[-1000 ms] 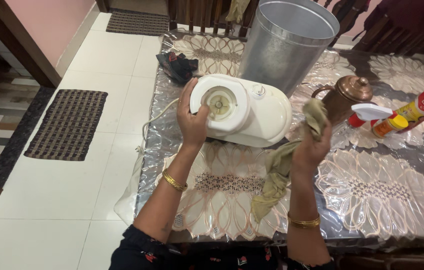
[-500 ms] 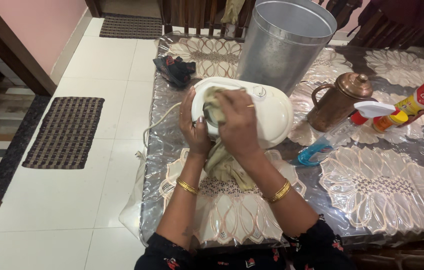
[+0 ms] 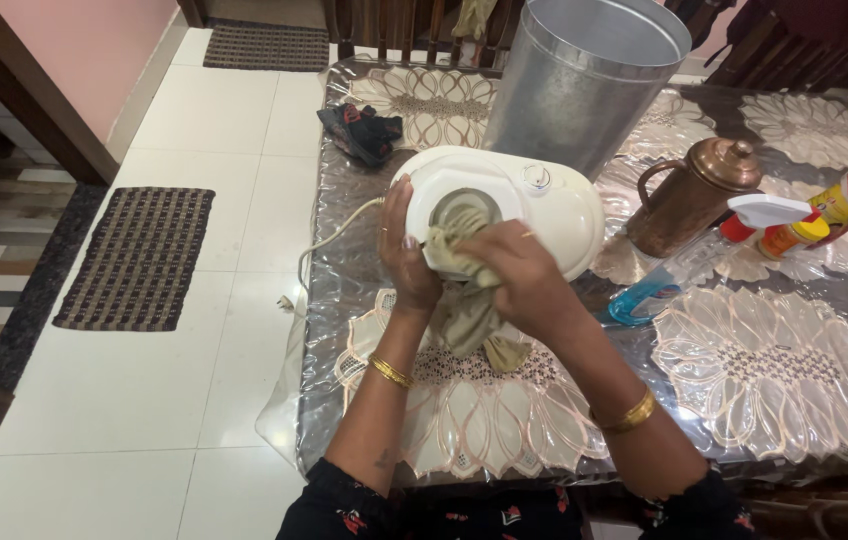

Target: The person cleans the inside of a white blender base using a cloth. They wipe the interior surfaces and the blade area, then spray a cleaning solution from a bottle into the base and continue wiping with the cloth.

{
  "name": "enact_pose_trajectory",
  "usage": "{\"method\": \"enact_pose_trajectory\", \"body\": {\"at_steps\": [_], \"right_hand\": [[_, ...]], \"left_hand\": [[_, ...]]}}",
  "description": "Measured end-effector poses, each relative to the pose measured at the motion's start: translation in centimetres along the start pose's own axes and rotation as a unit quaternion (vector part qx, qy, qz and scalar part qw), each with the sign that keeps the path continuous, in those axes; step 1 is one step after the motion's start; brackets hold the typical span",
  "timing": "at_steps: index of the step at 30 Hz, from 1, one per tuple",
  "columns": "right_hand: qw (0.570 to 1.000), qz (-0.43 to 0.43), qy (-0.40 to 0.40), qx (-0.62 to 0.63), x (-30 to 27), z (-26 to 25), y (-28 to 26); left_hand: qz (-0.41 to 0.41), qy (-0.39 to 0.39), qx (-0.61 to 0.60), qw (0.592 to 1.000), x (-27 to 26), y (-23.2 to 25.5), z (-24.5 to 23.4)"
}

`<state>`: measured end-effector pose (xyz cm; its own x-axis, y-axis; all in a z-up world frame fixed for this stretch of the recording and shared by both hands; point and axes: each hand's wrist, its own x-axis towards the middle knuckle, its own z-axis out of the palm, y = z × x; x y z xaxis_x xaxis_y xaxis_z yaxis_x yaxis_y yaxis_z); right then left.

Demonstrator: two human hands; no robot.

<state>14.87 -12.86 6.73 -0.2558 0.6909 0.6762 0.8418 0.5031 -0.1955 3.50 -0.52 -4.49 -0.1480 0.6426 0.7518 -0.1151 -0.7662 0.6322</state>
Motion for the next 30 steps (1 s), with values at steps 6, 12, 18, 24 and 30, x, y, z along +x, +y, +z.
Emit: {"method": "enact_pose_trajectory", "body": {"at_steps": [6, 12, 18, 24, 30], "right_hand": [[0.965, 0.176, 0.192, 0.038, -0.7, 0.0, 2.5], [0.893, 0.27, 0.175, 0.316, 0.3, 2.7, 5.2], [0.871, 0.256, 0.21, 0.362, 0.8, 4.1, 5.9], [0.858, 0.266, 0.226, 0.377, 1.0, 3.9, 7.7], [0.837, 0.256, 0.21, 0.435, 0.5, 2.4, 9.7]], "left_hand": [[0.136, -0.076, 0.038, 0.987, 0.4, -0.9, -1.5], [0.17, -0.166, 0.033, 0.971, 2.0, -0.9, -2.9], [0.133, -0.155, 0.077, 0.976, 1.9, -0.1, -2.1], [0.112, -0.136, 0.1, 0.979, 1.6, 1.5, -0.9], [0.104, -0.106, 0.15, 0.978, 0.2, 4.0, 0.8]]}}
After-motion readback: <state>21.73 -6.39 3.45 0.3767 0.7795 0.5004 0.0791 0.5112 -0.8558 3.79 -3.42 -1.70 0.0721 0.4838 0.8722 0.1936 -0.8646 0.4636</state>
